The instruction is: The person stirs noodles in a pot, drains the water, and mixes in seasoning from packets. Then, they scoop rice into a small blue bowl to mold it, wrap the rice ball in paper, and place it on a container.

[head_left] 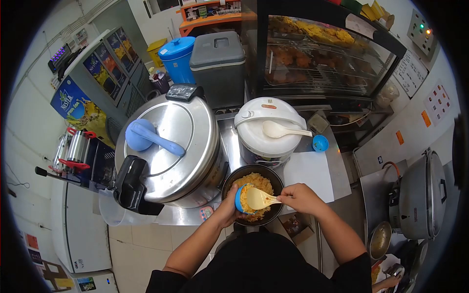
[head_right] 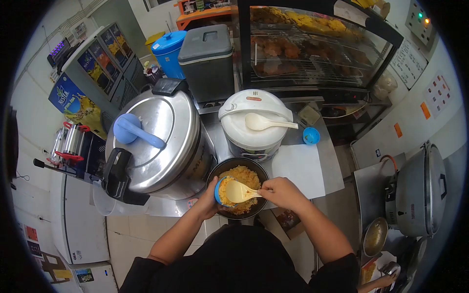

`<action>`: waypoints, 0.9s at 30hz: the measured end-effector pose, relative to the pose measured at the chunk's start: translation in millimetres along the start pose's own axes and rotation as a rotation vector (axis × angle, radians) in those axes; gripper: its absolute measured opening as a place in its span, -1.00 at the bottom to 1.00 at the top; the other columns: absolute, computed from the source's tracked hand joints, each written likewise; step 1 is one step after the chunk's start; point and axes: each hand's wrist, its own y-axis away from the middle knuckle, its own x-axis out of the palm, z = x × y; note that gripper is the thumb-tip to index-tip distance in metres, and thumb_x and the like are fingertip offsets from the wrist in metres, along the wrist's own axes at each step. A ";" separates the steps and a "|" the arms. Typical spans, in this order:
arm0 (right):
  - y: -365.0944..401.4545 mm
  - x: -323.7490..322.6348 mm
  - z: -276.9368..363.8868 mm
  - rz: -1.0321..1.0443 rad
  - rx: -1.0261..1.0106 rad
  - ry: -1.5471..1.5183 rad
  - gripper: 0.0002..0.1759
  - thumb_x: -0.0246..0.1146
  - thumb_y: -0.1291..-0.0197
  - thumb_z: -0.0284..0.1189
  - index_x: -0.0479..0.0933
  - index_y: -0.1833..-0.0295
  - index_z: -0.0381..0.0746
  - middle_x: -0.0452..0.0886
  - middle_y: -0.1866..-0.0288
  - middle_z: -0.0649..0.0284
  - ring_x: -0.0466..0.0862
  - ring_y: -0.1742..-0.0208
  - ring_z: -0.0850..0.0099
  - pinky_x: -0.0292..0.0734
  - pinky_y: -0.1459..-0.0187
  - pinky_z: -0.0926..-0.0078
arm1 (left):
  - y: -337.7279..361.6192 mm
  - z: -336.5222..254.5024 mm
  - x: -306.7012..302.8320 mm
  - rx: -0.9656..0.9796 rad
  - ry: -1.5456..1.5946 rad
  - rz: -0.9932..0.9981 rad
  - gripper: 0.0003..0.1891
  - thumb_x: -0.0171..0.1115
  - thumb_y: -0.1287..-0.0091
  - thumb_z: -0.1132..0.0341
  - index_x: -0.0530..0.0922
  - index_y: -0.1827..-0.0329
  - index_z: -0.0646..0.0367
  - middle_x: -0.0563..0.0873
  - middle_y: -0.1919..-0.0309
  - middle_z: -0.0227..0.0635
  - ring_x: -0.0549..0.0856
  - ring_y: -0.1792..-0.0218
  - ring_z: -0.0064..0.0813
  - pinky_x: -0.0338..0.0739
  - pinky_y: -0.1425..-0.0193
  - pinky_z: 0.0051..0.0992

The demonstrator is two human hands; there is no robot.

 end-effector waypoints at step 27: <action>-4.1 11.9 6.4 -0.109 0.115 -0.316 -0.56 0.22 -0.50 -0.22 0.66 0.37 -0.34 0.41 0.64 0.50 0.32 0.57 0.67 0.23 0.50 0.54 | -6.8 13.5 4.0 0.128 0.273 -0.085 -0.32 -0.36 -0.62 -0.32 0.44 -0.46 -0.05 0.65 -0.26 -0.33 0.64 -0.22 -0.35 0.56 -0.20 -0.21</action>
